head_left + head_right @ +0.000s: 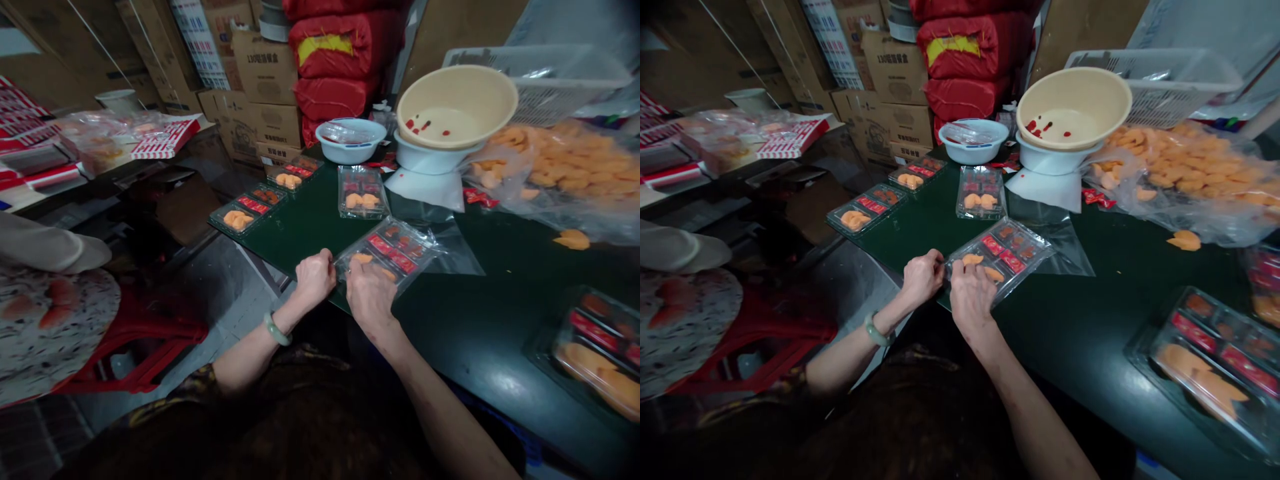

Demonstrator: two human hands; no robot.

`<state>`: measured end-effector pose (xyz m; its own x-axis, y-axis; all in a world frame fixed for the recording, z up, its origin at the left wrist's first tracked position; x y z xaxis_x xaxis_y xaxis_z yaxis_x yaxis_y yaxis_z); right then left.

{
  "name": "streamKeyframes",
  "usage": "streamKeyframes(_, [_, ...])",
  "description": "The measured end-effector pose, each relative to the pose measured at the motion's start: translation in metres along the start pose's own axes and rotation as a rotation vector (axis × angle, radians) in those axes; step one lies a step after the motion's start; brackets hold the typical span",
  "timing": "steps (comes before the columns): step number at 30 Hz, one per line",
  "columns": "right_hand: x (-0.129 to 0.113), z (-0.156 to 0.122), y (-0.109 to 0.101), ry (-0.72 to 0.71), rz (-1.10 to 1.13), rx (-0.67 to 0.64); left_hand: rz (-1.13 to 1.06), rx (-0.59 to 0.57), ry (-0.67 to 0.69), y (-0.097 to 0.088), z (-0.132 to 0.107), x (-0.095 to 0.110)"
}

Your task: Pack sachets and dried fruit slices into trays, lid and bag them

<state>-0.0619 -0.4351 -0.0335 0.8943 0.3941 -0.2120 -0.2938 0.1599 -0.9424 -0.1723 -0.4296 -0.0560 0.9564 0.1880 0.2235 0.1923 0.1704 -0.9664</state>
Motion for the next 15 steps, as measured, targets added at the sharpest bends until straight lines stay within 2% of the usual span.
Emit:
streamKeyframes(3, [0.002,0.002,0.007,0.034,-0.013,-0.065,-0.194,-0.001,-0.052,0.003,0.0,-0.009])
streamKeyframes(8, [0.002,0.002,0.008,0.04,0.009,-0.086,-0.405,0.037,-0.071,0.001,-0.01,-0.017])
streamKeyframes(12, [0.002,0.003,0.009,0.034,0.014,-0.103,-0.438,0.029,-0.041,-0.005,-0.017,-0.019])
streamKeyframes(15, [0.006,0.005,0.011,0.047,0.003,-0.092,-0.41,0.027,-0.054,-0.013,-0.019,-0.032])
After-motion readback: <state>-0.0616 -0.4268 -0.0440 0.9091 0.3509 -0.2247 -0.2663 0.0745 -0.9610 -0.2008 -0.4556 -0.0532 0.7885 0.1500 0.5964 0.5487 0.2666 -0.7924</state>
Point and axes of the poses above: each hand's wrist, its own z-axis towards the middle knuckle, its own y-axis out of the palm, x = y × z, the point moved 8 cm from there along z, towards the middle knuckle, and after that the axes turned 11 degrees about z, right-handed, at the moved point
